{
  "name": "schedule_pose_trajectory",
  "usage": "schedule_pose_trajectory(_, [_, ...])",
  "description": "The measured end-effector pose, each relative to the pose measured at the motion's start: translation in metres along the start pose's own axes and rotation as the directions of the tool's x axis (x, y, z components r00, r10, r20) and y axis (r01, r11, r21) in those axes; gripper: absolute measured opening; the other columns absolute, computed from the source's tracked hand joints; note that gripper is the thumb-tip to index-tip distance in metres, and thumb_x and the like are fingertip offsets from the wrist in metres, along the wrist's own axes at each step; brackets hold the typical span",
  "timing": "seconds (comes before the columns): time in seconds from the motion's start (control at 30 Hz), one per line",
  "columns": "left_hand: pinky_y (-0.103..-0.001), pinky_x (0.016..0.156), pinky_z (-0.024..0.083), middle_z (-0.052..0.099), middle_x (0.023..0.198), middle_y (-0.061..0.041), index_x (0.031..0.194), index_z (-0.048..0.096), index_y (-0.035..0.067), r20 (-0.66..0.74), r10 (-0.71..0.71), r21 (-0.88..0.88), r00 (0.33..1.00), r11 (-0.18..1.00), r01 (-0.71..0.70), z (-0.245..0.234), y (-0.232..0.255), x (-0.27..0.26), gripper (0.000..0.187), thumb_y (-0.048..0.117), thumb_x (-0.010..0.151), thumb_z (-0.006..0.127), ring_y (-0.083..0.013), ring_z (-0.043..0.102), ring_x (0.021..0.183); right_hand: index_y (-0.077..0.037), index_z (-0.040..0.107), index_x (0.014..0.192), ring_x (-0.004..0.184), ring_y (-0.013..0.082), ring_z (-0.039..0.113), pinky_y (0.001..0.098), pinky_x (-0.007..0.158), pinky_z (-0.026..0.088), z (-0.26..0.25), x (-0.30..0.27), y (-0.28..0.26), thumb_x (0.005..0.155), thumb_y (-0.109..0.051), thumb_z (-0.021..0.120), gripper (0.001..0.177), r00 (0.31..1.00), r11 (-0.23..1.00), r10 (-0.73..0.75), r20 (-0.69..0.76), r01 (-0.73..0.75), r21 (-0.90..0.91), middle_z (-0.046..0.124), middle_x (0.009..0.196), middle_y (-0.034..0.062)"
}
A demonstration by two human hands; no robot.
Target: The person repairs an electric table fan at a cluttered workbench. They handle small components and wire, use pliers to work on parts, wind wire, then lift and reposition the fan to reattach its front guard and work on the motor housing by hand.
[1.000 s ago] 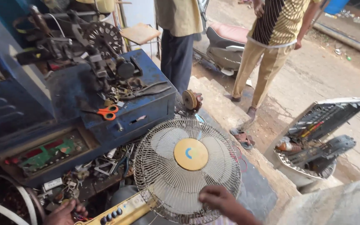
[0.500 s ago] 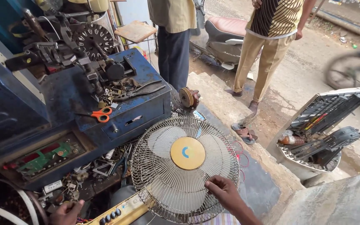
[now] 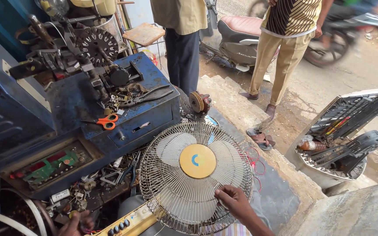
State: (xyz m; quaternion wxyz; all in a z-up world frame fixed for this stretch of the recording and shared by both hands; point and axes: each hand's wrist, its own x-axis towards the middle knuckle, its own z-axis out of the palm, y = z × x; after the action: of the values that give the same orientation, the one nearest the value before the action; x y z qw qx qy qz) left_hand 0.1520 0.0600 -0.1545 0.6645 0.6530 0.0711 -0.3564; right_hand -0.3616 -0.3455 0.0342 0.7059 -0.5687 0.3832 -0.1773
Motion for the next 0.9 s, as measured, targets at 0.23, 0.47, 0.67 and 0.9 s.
schedule_pose_trajectory(0.23, [-0.047, 0.077, 0.051, 0.06, 0.097, -0.017, 0.126, 0.057, -0.008, 0.087, -0.06, -0.157, 0.994, 0.985, 0.073, -0.006, -0.011, 0.002, 0.068, 0.057, 0.107, 0.048, -0.0326, 0.061, 0.087, 0.002, 0.075, 0.088, 0.056, 0.0071, 0.047, 0.025, 0.05, 0.035, -0.016, 0.012, 0.031, 0.094, -0.023, 0.07, 0.026, 0.998, 0.998, -0.066, 0.003, 0.066, -0.002, 0.062, 0.067, 0.0007])
schedule_pose_trajectory(0.47, [-0.045, 0.097, 0.054, 0.064, 0.136, -0.018, 0.139, 0.056, 0.002, -0.456, 0.441, -0.227, 0.773, 0.782, -0.58, 0.028, 0.014, -0.117, 0.048, 0.034, 0.102, 0.059, -0.0319, 0.064, 0.123, 0.001, 0.072, 0.104, 0.067, 0.012, 0.055, 0.0282, 0.058, 0.045, -0.011, -0.003, 0.007, 0.102, -0.028, 0.06, 0.031, 0.997, 0.976, -0.049, 0.063, 0.034, 0.216, 0.069, 0.082, 0.009])
schedule_pose_trajectory(0.67, [-0.031, 0.097, 0.054, 0.07, 0.118, -0.005, 0.124, 0.065, 0.001, -0.525, 0.706, 0.164, 0.475, 0.631, -0.758, 0.047, -0.05, -0.194, 0.037, 0.024, 0.098, 0.076, -0.0142, 0.066, 0.108, 0.007, 0.068, 0.11, 0.082, 0.0299, 0.066, 0.0375, 0.066, 0.053, 0.033, -0.001, -0.002, 0.11, -0.032, 0.059, 0.041, 0.952, 0.987, -0.017, 0.307, -0.034, 0.16, 0.072, 0.093, 0.0217])
schedule_pose_trajectory(0.9, [-0.028, 0.091, 0.054, 0.072, 0.11, -0.007, 0.119, 0.067, 0.0, -0.678, 0.515, 0.102, 0.525, 0.773, -0.626, 0.039, -0.121, -0.242, 0.021, 0.013, 0.101, 0.069, -0.0141, 0.068, 0.101, 0.004, 0.056, 0.141, 0.114, 0.0269, 0.063, 0.0428, 0.102, 0.049, 0.125, 0.044, -0.11, 0.105, -0.032, 0.061, 0.051, 0.702, 0.96, 0.054, 0.71, -0.233, 0.156, 0.065, 0.124, 0.0144])
